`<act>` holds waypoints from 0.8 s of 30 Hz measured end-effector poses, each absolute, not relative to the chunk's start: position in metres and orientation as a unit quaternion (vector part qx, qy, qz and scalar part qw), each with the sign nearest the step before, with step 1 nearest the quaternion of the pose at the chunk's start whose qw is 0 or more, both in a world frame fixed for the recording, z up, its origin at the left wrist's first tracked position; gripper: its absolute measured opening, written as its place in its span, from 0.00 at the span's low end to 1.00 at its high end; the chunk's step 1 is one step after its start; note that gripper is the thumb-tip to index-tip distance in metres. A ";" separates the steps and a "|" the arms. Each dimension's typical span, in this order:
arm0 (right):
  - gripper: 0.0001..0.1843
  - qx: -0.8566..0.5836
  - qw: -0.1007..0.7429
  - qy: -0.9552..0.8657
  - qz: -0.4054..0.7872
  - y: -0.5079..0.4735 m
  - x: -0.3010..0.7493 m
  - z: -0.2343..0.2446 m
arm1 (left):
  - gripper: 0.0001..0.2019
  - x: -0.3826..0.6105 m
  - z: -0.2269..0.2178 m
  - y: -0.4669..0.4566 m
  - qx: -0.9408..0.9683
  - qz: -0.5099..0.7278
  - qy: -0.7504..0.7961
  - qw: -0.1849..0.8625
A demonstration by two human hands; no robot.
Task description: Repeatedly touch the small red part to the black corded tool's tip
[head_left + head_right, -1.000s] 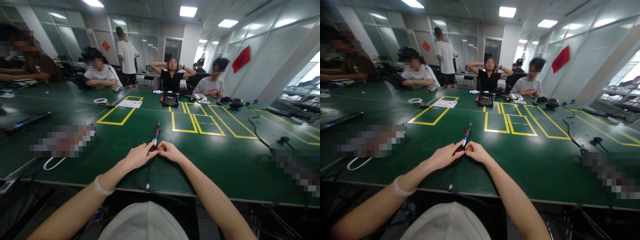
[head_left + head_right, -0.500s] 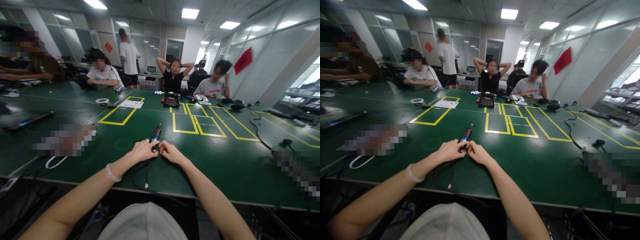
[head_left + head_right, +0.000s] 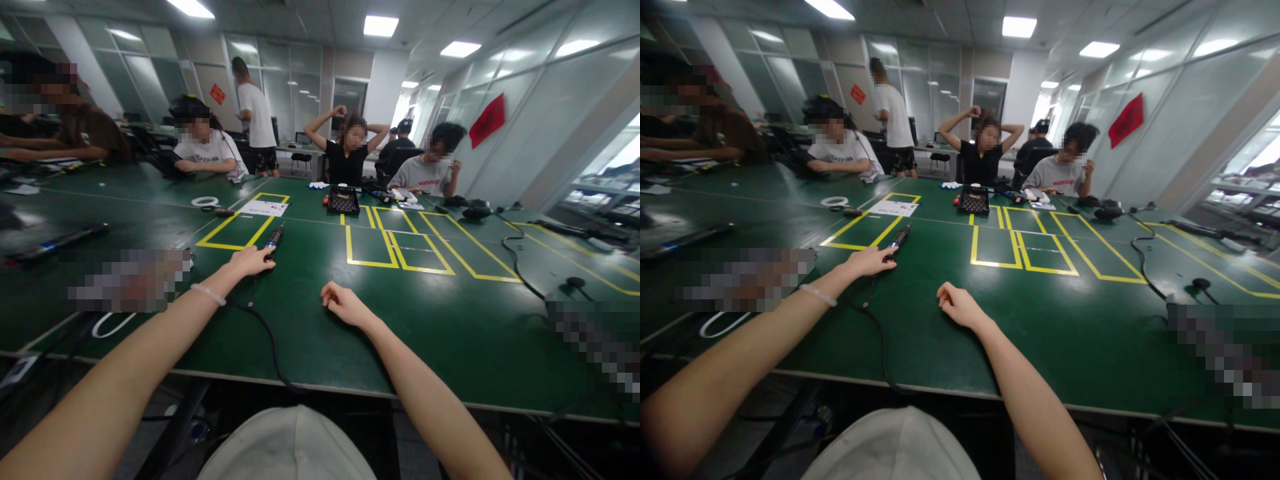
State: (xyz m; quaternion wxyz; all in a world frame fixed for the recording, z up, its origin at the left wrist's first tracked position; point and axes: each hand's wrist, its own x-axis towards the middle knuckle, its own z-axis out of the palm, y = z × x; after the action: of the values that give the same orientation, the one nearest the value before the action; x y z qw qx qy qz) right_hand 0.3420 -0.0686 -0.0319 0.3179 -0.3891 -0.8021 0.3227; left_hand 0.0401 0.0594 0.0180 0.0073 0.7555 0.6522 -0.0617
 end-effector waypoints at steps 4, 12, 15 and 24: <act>0.15 -0.394 0.312 -0.804 0.319 -0.068 0.342 -0.030 | 0.36 0.012 0.017 0.085 0.718 -0.052 0.694 0.010; 0.15 -0.395 0.309 -0.804 0.320 -0.070 0.343 -0.027 | 0.28 -0.020 0.003 0.085 0.681 0.050 0.726 -0.078; 0.15 -0.396 0.308 -0.804 0.319 -0.070 0.343 -0.025 | 0.24 -0.021 -0.001 0.078 0.700 0.087 0.695 -0.139; 0.15 -0.394 0.309 -0.805 0.318 -0.069 0.344 -0.027 | 0.20 -0.017 -0.004 0.075 0.707 0.061 0.689 -0.149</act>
State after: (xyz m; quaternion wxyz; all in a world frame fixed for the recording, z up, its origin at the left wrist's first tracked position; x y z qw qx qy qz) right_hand 0.3440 -0.0694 -0.0265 0.3091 -0.3940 -0.8049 0.3182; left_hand -0.0168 0.0748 -0.0036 -0.1494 0.7070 0.6885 0.0609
